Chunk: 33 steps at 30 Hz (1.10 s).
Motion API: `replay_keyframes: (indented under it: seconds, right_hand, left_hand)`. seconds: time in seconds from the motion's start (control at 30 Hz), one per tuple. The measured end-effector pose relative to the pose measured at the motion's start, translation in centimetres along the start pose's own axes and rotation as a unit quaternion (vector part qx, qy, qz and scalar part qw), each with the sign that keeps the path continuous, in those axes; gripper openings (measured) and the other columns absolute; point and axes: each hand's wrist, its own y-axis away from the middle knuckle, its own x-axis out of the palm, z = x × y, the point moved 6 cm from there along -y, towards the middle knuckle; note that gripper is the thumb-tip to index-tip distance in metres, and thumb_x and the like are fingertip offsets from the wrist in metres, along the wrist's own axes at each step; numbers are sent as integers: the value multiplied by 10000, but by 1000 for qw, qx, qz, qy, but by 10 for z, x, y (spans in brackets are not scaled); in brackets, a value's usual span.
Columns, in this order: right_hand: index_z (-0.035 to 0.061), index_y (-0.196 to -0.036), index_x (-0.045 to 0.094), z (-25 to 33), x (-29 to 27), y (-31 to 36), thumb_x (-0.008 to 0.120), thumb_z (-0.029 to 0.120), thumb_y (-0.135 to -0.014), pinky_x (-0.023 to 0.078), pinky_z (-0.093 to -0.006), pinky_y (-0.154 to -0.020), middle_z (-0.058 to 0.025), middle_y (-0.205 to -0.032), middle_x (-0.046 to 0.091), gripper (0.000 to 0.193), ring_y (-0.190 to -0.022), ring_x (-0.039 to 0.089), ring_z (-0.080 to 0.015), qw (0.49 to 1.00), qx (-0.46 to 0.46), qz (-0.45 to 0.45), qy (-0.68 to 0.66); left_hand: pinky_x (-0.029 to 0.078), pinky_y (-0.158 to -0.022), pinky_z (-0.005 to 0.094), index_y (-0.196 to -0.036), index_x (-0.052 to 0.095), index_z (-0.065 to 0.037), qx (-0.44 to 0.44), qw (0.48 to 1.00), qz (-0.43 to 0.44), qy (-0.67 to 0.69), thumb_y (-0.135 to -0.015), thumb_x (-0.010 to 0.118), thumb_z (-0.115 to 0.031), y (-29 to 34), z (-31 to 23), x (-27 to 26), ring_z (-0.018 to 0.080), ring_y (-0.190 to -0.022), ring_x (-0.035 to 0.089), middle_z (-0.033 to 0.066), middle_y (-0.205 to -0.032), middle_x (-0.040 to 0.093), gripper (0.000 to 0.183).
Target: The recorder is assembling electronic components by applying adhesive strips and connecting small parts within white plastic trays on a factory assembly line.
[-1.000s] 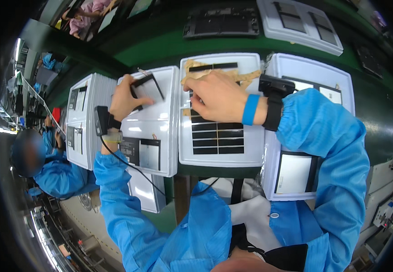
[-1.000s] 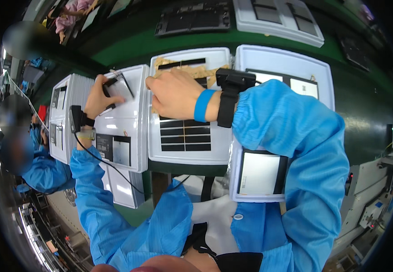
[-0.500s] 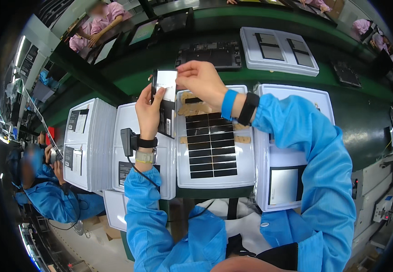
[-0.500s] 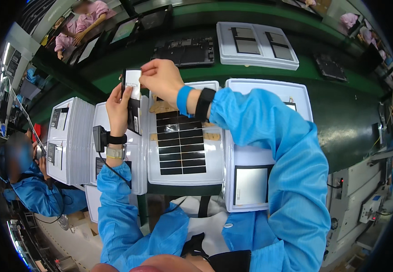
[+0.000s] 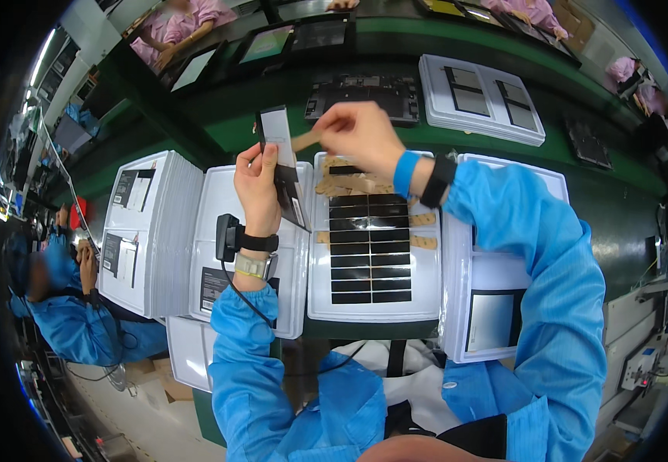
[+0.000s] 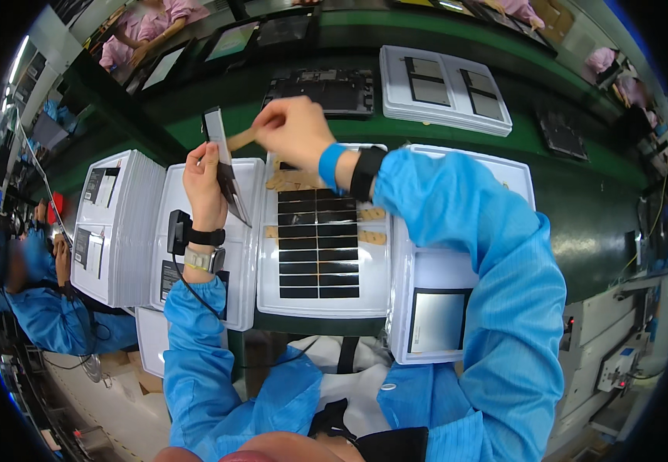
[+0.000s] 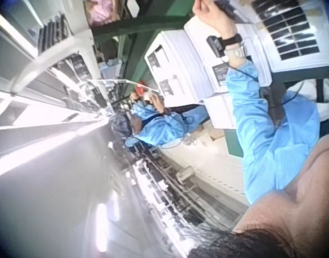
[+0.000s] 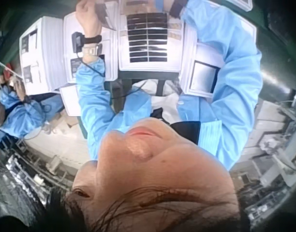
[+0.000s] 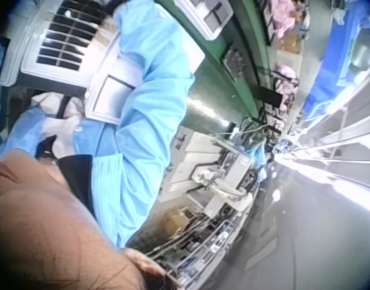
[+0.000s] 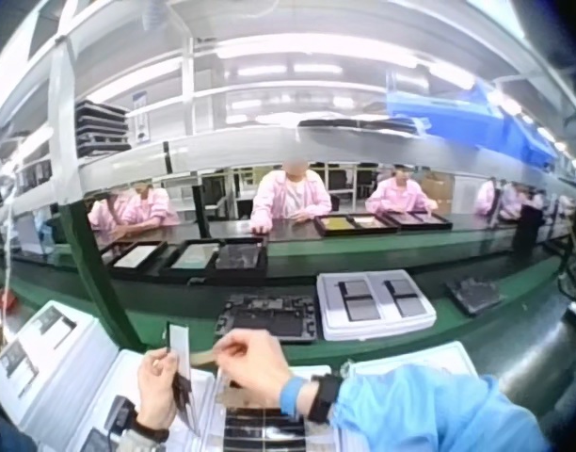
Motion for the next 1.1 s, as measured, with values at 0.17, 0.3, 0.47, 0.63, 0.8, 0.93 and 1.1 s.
replay_keyframes:
  seconds: [0.17, 0.3, 0.47, 0.63, 0.8, 0.93, 1.1]
  right_hand:
    - [-63, -942, 744, 29, 30, 32, 740, 100, -860, 600, -263, -628, -143, -817, 766, 183, -665, 759, -180, 991, 83, 55, -85]
    - [-60, -930, 733, 29, 27, 29, 727, 51, -900, 609, -268, -628, -140, -828, 763, 116, -677, 757, -171, 991, 55, 56, -113]
    - [-70, -1026, 712, 42, 35, 29, 716, 48, -948, 623, -270, -703, -135, -898, 757, 141, -761, 755, -168, 985, 41, 114, -119]
    - [-38, -1009, 749, 31, 0, 13, 700, 47, -914, 604, -276, -705, -109, -878, 759, 136, -772, 735, -140, 998, -48, 23, 39]
    - [-22, -977, 758, 53, 31, 57, 753, 96, -872, 591, -271, -699, -108, -815, 751, 159, -740, 728, -129, 991, -105, 60, 64]
    - [-41, -954, 749, 53, 41, 59, 747, 66, -866, 590, -264, -689, -114, -809, 747, 138, -736, 725, -127, 993, -75, 71, 62]
    - [-41, -959, 745, 34, 19, 41, 737, 66, -873, 595, -268, -689, -106, -825, 756, 137, -746, 731, -134, 996, -47, 54, 53]
  left_hand:
    - [527, -746, 224, -1199, 504, 15, -30, 998, -35, -41, -961, 776, -237, 7, 3, 0, 115, -875, 668, 129, -1051, 733, 441]
    - [526, -808, 242, -1223, 488, 7, -20, 999, 9, -32, -951, 785, -214, 11, 3, 3, 128, -976, 652, 129, -1136, 689, 459]
    - [511, -930, 371, -1315, 495, -11, -86, 971, 199, 101, -1008, 666, -358, 17, 6, 15, 172, -1077, 619, 112, -1215, 632, 494]
    - [516, -1044, 492, -1324, 449, -8, -105, 963, 126, 213, -991, 649, -412, 21, -13, 27, 276, -1188, 632, 191, -1259, 613, 560]
    - [536, -964, 424, -1305, 396, -9, -34, 991, 83, 97, -1021, 634, -366, 15, 0, 17, 292, -1126, 665, 223, -1297, 593, 515]
    - [520, -975, 405, -1338, 385, -11, -22, 996, 64, 62, -1017, 635, -392, 18, 3, 11, 288, -1138, 661, 224, -1308, 592, 557]
    - [478, -1084, 490, -1312, 455, -6, -76, 980, 109, 151, -1013, 492, -585, 29, -3, 31, 372, -1296, 575, 265, -1378, 555, 653]
